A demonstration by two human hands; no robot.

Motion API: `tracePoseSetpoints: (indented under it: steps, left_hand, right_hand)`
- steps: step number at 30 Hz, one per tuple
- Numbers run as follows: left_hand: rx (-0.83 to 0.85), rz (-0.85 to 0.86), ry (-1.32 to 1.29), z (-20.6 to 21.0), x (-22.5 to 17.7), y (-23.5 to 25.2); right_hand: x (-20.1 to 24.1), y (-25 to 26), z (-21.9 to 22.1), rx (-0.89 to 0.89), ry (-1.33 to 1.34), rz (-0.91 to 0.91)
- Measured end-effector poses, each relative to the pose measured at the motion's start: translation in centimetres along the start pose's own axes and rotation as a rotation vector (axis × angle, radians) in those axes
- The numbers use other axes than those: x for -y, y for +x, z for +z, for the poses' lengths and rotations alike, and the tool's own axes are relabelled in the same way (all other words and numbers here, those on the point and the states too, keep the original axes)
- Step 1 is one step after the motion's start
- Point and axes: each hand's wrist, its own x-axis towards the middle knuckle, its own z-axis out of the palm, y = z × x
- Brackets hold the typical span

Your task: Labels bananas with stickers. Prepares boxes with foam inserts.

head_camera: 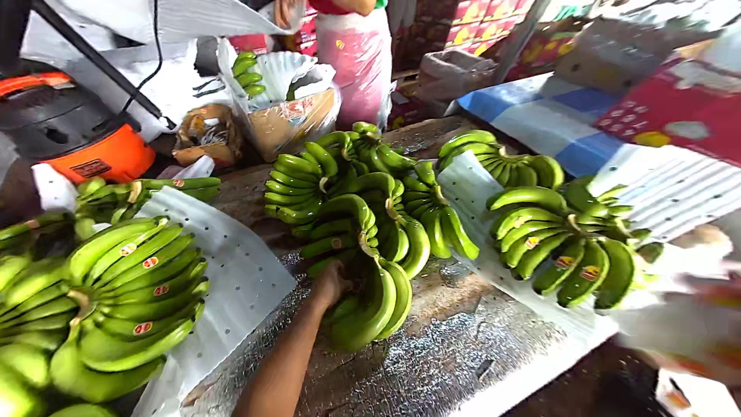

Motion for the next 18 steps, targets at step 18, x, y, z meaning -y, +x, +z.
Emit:
tracePoseSetpoints:
  steps: [18]
  left_hand:
    - [-0.752,1.54,0.166,1.3,-9.1,-4.4]
  right_hand:
    - [-5.8,-0.1,17.1,-0.017,0.275,0.435]
